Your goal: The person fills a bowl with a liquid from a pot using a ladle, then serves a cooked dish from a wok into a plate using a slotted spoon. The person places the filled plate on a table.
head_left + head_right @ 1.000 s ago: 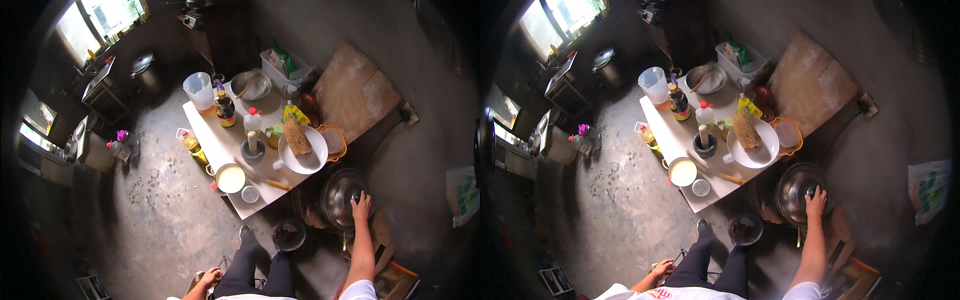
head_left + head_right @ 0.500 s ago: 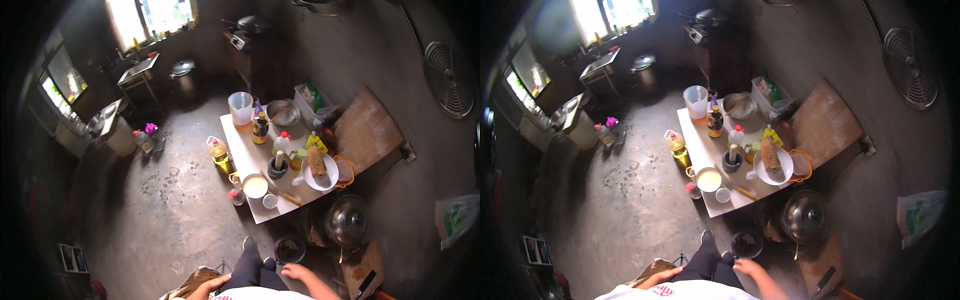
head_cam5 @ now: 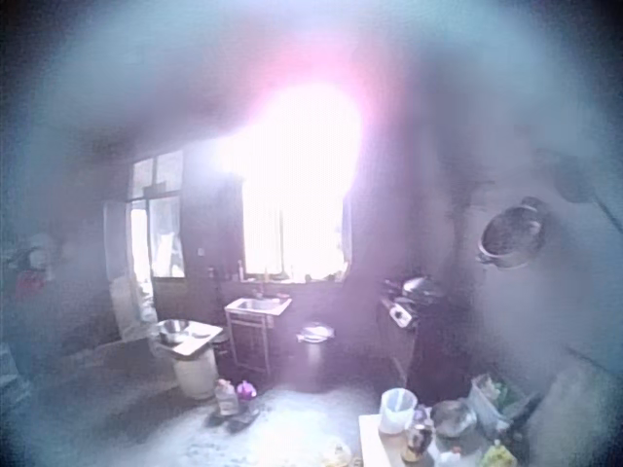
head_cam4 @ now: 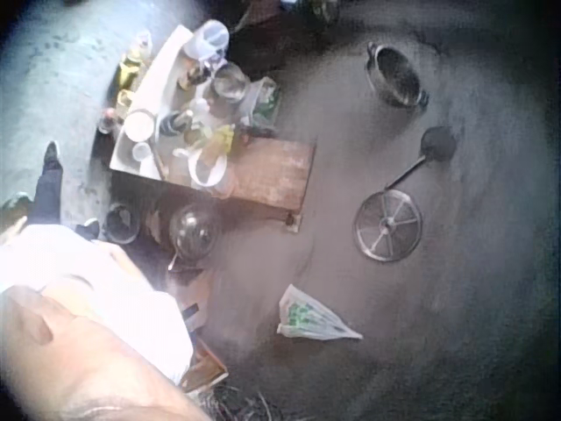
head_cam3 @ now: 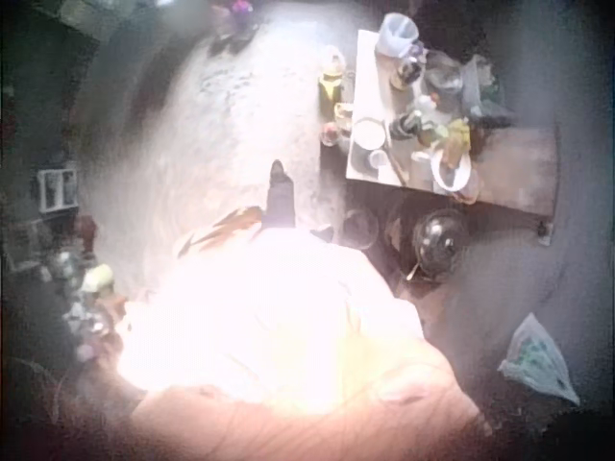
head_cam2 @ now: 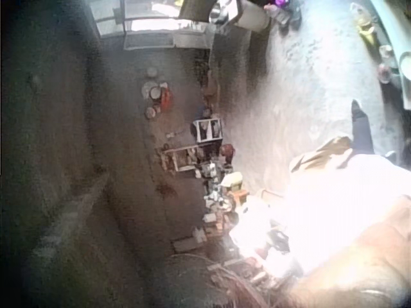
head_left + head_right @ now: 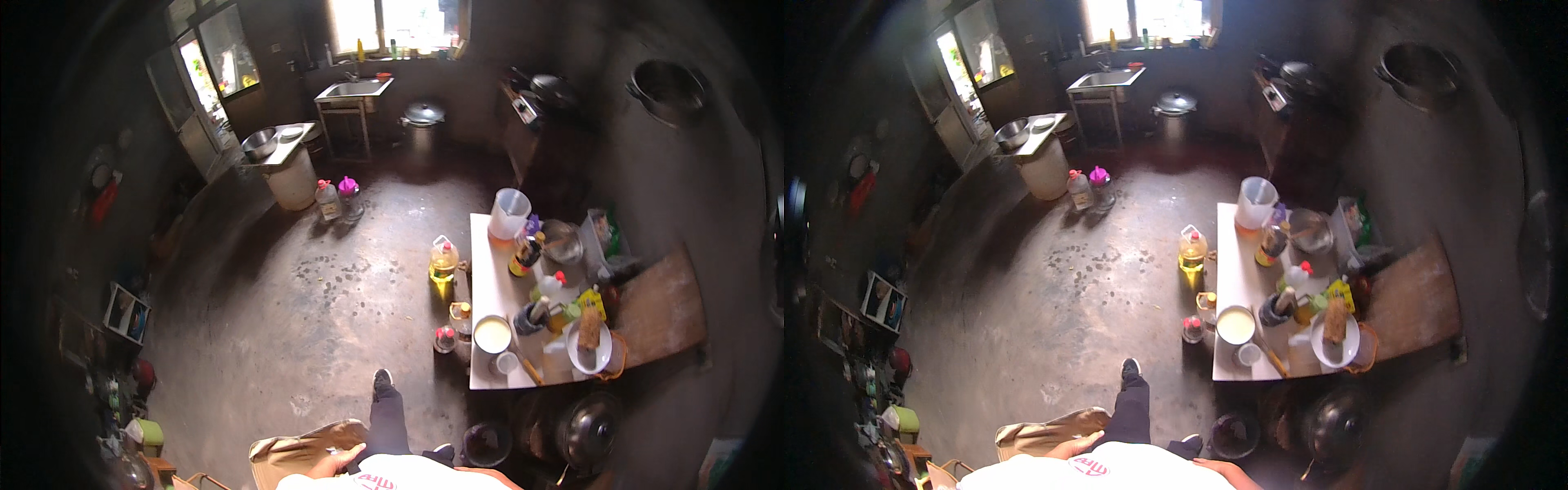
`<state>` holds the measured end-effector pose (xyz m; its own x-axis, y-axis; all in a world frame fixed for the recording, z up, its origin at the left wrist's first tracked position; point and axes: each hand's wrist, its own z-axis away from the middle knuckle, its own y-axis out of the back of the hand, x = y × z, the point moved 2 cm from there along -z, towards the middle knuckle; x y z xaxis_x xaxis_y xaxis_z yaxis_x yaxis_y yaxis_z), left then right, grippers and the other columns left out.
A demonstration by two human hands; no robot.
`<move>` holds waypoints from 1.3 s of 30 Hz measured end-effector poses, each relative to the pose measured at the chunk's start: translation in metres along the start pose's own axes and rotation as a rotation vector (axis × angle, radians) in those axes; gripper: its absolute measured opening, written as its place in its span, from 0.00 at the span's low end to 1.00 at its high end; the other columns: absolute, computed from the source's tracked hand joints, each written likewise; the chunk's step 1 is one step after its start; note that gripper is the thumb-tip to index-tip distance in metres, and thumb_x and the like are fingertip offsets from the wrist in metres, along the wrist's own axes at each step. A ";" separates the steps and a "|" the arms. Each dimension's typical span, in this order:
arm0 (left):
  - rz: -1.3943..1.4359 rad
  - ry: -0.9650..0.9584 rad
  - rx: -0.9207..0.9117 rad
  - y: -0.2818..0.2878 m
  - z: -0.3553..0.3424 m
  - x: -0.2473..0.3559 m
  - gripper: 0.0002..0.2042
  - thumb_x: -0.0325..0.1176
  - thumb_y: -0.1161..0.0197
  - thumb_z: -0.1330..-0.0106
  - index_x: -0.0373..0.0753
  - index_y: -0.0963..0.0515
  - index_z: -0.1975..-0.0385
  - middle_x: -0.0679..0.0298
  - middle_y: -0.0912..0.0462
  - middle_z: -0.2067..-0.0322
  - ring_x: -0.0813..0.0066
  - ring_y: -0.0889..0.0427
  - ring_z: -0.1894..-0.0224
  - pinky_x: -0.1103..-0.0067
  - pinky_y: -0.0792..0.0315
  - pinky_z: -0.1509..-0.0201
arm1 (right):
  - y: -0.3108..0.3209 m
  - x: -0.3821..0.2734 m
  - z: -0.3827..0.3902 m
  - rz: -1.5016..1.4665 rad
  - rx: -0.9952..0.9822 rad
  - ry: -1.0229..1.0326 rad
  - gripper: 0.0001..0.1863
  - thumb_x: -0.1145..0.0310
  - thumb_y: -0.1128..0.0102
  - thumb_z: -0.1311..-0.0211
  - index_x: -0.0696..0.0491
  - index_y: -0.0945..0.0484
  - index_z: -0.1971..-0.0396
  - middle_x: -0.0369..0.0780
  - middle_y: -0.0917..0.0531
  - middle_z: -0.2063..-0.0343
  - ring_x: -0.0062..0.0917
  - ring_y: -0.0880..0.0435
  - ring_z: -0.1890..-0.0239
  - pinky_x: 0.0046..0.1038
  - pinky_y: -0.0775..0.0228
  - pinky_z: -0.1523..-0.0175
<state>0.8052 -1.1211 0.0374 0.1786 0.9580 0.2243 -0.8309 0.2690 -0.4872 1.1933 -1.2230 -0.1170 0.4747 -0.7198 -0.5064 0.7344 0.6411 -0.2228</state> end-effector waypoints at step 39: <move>0.409 -0.574 0.741 0.347 -0.008 0.670 0.18 0.37 0.47 0.31 0.40 0.30 0.44 0.51 0.23 0.52 0.59 0.19 0.55 0.71 0.20 0.58 | 0.575 -0.754 -0.198 0.638 0.690 0.213 0.21 0.62 0.40 0.39 0.57 0.24 0.49 0.44 0.17 0.57 0.31 0.17 0.55 0.30 0.27 0.50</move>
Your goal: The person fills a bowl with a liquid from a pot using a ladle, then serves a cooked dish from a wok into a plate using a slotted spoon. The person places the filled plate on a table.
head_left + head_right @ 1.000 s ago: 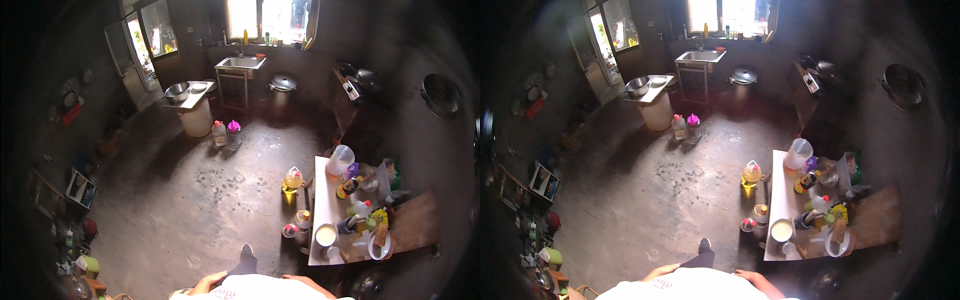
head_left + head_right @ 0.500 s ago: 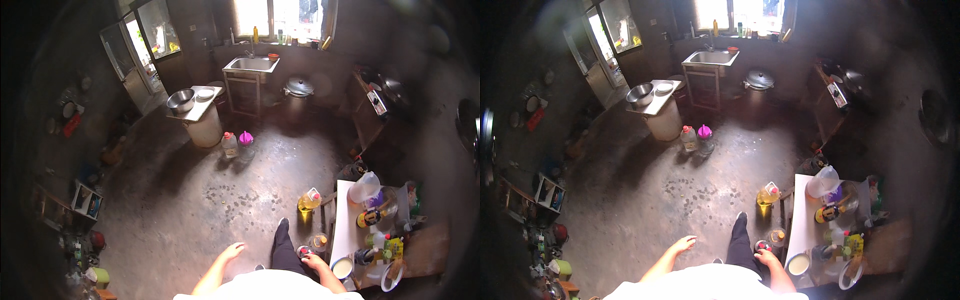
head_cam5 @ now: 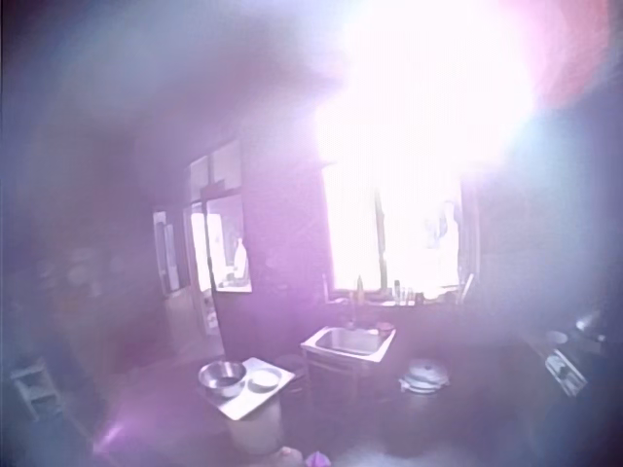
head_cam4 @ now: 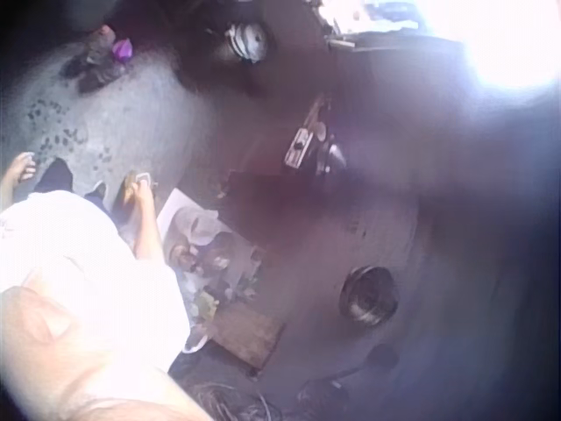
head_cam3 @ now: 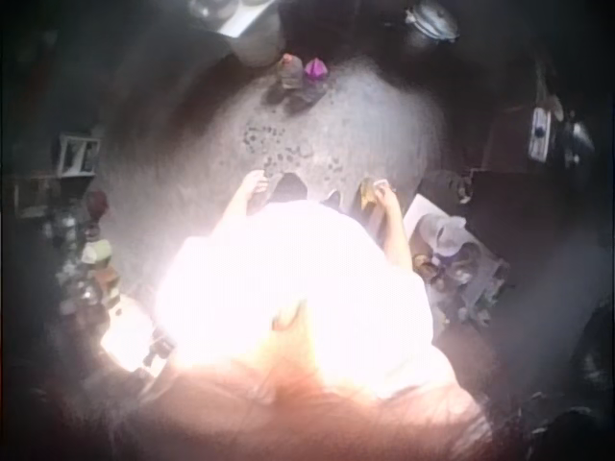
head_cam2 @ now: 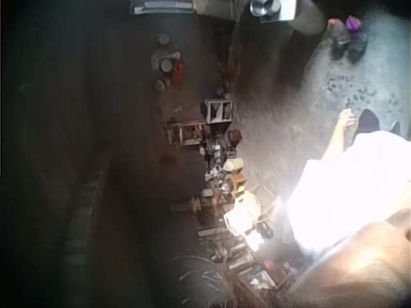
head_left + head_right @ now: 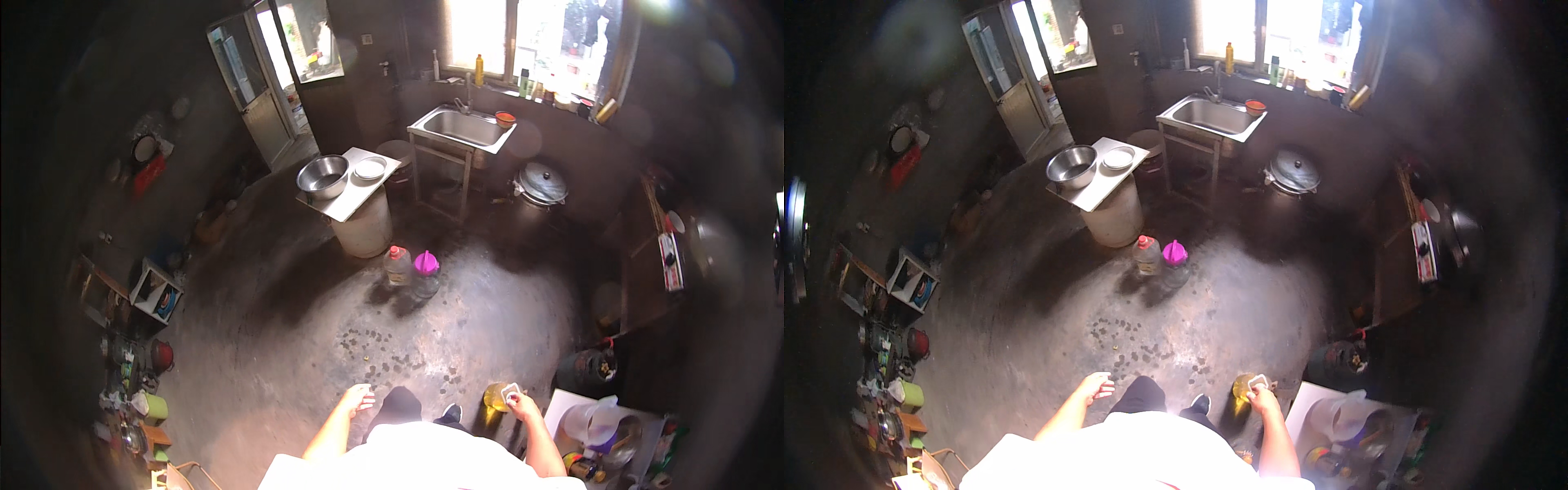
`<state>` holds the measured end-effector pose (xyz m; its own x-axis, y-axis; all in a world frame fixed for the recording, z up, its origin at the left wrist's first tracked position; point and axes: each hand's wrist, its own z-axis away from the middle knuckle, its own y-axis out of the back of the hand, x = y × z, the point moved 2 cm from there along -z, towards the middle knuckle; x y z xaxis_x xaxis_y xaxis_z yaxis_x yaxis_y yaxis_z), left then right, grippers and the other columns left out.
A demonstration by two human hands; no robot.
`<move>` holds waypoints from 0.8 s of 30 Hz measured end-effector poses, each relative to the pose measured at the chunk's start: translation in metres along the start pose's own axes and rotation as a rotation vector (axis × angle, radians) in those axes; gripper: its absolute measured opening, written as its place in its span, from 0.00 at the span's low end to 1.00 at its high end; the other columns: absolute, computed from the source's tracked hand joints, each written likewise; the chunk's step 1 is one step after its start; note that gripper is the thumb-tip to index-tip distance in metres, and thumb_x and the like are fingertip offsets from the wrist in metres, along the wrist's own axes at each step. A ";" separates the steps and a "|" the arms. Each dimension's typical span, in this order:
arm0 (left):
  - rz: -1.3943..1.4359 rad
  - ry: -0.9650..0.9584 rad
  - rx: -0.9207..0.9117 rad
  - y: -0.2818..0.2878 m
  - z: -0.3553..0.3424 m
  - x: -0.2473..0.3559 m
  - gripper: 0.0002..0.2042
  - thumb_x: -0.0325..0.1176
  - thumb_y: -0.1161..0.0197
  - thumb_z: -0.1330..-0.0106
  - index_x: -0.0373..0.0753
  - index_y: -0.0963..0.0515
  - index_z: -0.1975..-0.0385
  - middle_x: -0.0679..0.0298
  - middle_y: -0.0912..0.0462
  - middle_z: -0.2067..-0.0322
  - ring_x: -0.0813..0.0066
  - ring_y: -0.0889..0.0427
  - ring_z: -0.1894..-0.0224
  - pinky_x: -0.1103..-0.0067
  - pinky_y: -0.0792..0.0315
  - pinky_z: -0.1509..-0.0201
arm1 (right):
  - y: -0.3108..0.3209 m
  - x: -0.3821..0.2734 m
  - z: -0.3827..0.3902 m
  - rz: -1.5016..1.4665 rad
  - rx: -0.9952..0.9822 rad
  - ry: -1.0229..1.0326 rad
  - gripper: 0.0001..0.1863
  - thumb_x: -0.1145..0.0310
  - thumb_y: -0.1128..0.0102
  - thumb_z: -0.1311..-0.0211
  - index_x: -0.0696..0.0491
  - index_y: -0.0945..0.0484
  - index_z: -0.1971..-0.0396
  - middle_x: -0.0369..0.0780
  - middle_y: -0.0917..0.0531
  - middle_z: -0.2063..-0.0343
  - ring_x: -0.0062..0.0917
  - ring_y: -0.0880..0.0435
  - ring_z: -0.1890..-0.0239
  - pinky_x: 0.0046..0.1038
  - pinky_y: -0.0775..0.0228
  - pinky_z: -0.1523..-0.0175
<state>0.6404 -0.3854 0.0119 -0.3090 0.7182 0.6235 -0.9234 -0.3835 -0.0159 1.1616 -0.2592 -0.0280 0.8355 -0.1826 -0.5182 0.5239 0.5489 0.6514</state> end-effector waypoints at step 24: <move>0.517 -0.090 0.128 -0.021 -0.575 0.638 0.15 0.37 0.45 0.33 0.33 0.31 0.54 0.51 0.21 0.63 0.57 0.16 0.65 0.72 0.19 0.67 | 0.110 -0.295 -0.266 -0.468 -0.135 -0.508 0.16 0.71 0.46 0.33 0.60 0.27 0.47 0.40 0.18 0.59 0.24 0.19 0.62 0.25 0.25 0.56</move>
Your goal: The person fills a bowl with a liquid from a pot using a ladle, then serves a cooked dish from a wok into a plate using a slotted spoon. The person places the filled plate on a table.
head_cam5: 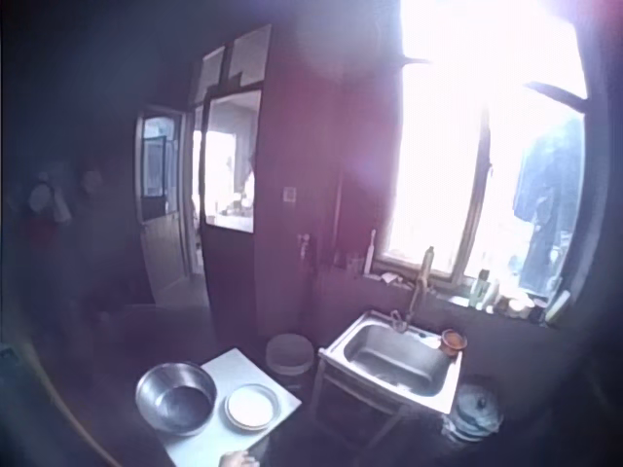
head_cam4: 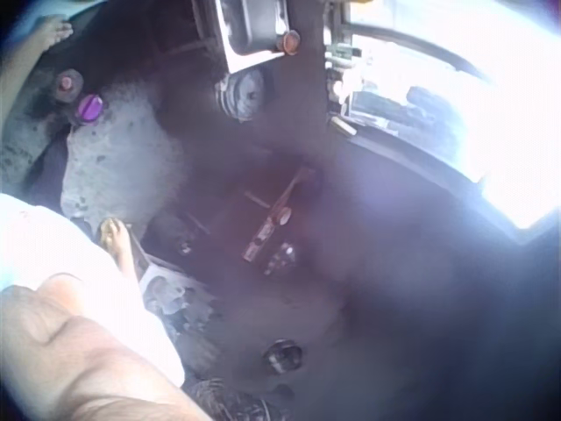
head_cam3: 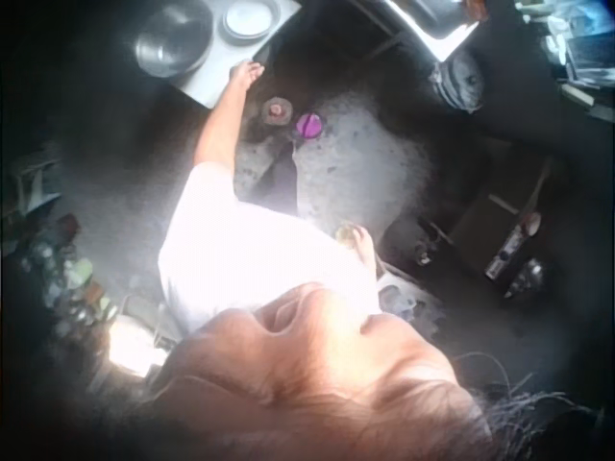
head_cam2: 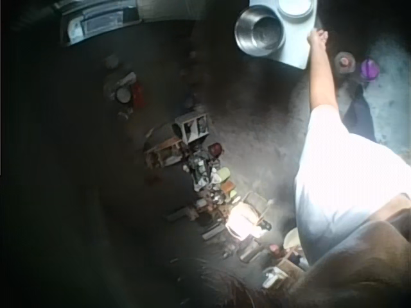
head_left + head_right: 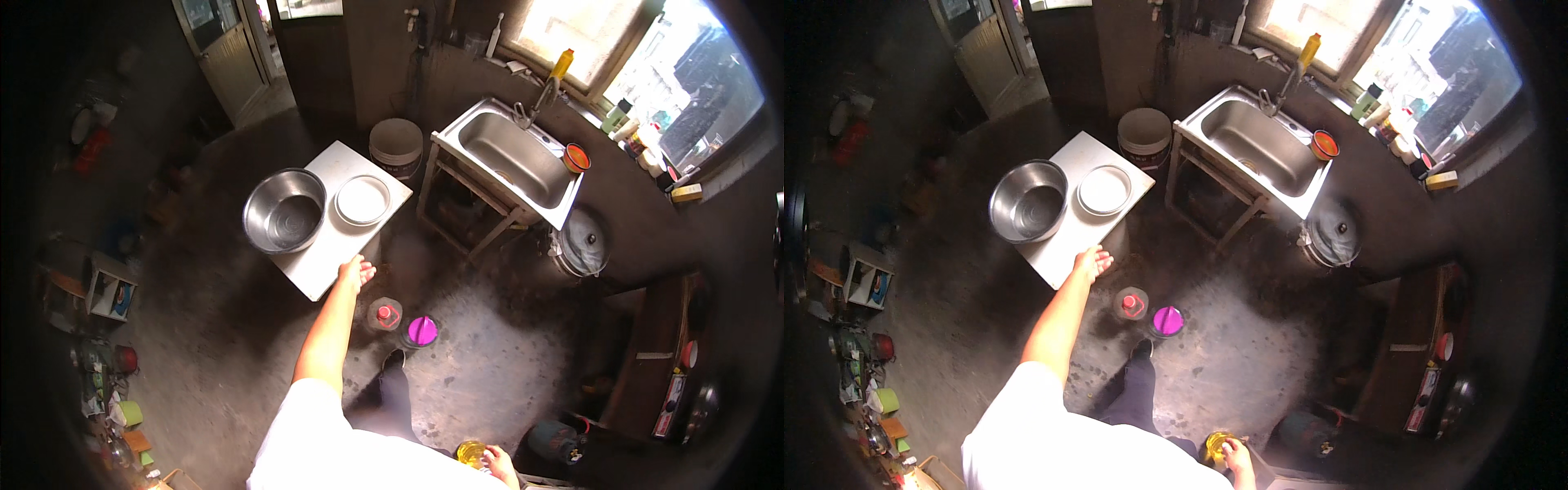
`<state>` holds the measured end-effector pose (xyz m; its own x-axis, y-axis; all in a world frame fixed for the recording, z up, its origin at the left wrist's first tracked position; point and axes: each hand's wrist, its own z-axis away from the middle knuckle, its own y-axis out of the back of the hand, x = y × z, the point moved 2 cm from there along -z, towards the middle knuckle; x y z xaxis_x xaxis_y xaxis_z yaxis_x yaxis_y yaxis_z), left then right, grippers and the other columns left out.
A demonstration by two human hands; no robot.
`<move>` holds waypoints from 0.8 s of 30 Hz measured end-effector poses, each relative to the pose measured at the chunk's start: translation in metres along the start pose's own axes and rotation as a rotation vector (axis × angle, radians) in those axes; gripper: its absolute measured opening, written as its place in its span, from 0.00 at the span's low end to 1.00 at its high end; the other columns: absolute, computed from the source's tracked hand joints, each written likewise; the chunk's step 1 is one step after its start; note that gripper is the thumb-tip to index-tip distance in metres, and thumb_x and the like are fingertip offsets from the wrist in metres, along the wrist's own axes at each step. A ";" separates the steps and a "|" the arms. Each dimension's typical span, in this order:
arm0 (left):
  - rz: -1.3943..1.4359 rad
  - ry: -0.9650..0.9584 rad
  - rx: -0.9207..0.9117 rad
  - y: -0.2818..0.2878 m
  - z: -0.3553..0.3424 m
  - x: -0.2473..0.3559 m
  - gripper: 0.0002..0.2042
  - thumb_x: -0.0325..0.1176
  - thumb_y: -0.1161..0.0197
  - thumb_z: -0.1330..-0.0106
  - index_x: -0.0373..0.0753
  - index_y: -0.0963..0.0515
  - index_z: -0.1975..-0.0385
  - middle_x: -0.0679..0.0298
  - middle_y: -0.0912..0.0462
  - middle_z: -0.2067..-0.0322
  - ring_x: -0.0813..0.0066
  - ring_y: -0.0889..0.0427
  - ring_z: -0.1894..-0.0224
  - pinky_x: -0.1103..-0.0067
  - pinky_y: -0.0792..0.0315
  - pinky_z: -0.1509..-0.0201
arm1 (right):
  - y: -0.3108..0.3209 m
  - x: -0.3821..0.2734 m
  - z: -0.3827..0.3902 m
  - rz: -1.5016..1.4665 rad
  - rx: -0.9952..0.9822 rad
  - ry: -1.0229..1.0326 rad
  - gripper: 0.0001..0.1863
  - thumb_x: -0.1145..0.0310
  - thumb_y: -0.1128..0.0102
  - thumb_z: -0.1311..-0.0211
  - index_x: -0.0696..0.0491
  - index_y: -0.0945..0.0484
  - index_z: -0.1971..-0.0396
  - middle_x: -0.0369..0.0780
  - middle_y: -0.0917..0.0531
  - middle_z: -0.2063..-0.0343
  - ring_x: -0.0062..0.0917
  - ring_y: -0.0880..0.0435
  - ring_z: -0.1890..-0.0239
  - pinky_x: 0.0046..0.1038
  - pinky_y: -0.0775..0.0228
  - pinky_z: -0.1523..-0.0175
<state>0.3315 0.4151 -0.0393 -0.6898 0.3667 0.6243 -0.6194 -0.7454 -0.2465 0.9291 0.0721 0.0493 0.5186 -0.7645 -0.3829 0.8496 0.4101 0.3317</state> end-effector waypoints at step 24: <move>-0.126 0.288 0.360 -0.050 -0.189 0.072 0.17 0.35 0.62 0.31 0.30 0.32 0.53 0.43 0.20 0.69 0.56 0.19 0.84 0.80 0.37 0.95 | -0.024 -0.113 -0.012 -0.160 0.095 -0.206 0.15 0.70 0.43 0.35 0.55 0.24 0.49 0.36 0.18 0.69 0.16 0.22 0.69 0.20 0.30 0.65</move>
<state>0.2426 0.5838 -0.1221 -0.7249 0.5684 0.3893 -0.5710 -0.8118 0.1219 0.8509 0.1547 0.0741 0.3401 -0.9048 -0.2563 0.9011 0.2355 0.3641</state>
